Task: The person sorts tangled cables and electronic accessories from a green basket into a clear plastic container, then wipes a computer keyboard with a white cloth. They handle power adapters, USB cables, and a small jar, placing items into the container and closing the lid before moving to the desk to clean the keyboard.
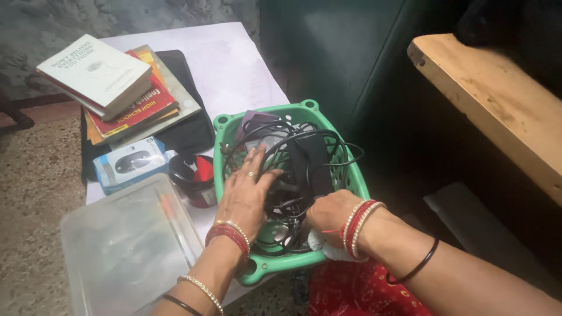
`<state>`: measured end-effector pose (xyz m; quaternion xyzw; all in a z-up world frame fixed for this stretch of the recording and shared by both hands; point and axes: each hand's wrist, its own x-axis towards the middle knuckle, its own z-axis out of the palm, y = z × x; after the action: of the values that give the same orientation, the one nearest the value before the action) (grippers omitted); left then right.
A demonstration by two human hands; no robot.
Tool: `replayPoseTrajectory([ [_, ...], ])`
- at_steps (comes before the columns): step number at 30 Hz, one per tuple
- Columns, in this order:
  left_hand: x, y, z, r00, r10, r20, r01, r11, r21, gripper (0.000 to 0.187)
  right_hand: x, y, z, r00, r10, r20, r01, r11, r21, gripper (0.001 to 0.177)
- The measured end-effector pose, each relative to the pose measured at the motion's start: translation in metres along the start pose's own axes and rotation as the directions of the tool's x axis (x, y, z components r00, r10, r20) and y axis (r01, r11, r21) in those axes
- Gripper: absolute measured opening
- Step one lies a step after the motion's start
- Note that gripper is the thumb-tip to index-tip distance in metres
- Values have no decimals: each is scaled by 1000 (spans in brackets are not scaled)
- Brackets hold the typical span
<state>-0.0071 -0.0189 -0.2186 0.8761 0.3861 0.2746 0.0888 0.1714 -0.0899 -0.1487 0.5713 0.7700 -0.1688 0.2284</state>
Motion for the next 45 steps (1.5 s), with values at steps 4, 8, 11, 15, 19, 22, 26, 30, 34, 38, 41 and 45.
replayPoseTrajectory([
  [4,1,0,-5,991,-78,112,83,996,-45,85,1,-6,-2,997,19,71,-17,1000,-20,20],
  [8,4,1,-13,978,-47,203,56,998,-37,87,7,-10,2,999,30,23,-29,999,-43,23],
  [11,-1,0,-21,968,-42,248,55,997,-47,89,13,-12,5,1000,17,21,-15,995,-100,13],
  [15,-11,3,-28,995,31,92,-28,999,-34,87,15,-6,11,1000,-8,-4,8,989,-147,12],
  [19,-26,12,-32,981,130,-142,-138,989,-51,45,21,4,21,996,-17,-86,-2,978,-209,17],
  [22,-23,25,-31,995,84,-46,-87,993,-85,15,25,7,28,994,16,-112,-45,965,-260,17],
  [26,-18,44,-32,993,-27,113,45,986,-160,40,23,8,32,991,40,-128,-70,968,-241,11],
  [30,-15,53,-37,949,-164,268,208,967,-144,76,23,7,29,993,63,-98,-85,968,-236,14],
  [34,-17,55,-36,958,-160,237,194,973,-128,74,25,7,34,986,-1,-167,-50,952,-302,11],
  [38,-19,52,-34,960,-158,231,191,974,-126,72,28,14,39,977,-80,-196,30,968,-250,10],
  [41,-18,53,-33,958,-168,232,201,971,-130,70,29,18,37,956,-246,-163,170,911,-375,13],
  [45,-16,54,-35,954,-193,230,229,963,-139,69,29,18,31,933,-321,-163,252,906,-340,23],
])
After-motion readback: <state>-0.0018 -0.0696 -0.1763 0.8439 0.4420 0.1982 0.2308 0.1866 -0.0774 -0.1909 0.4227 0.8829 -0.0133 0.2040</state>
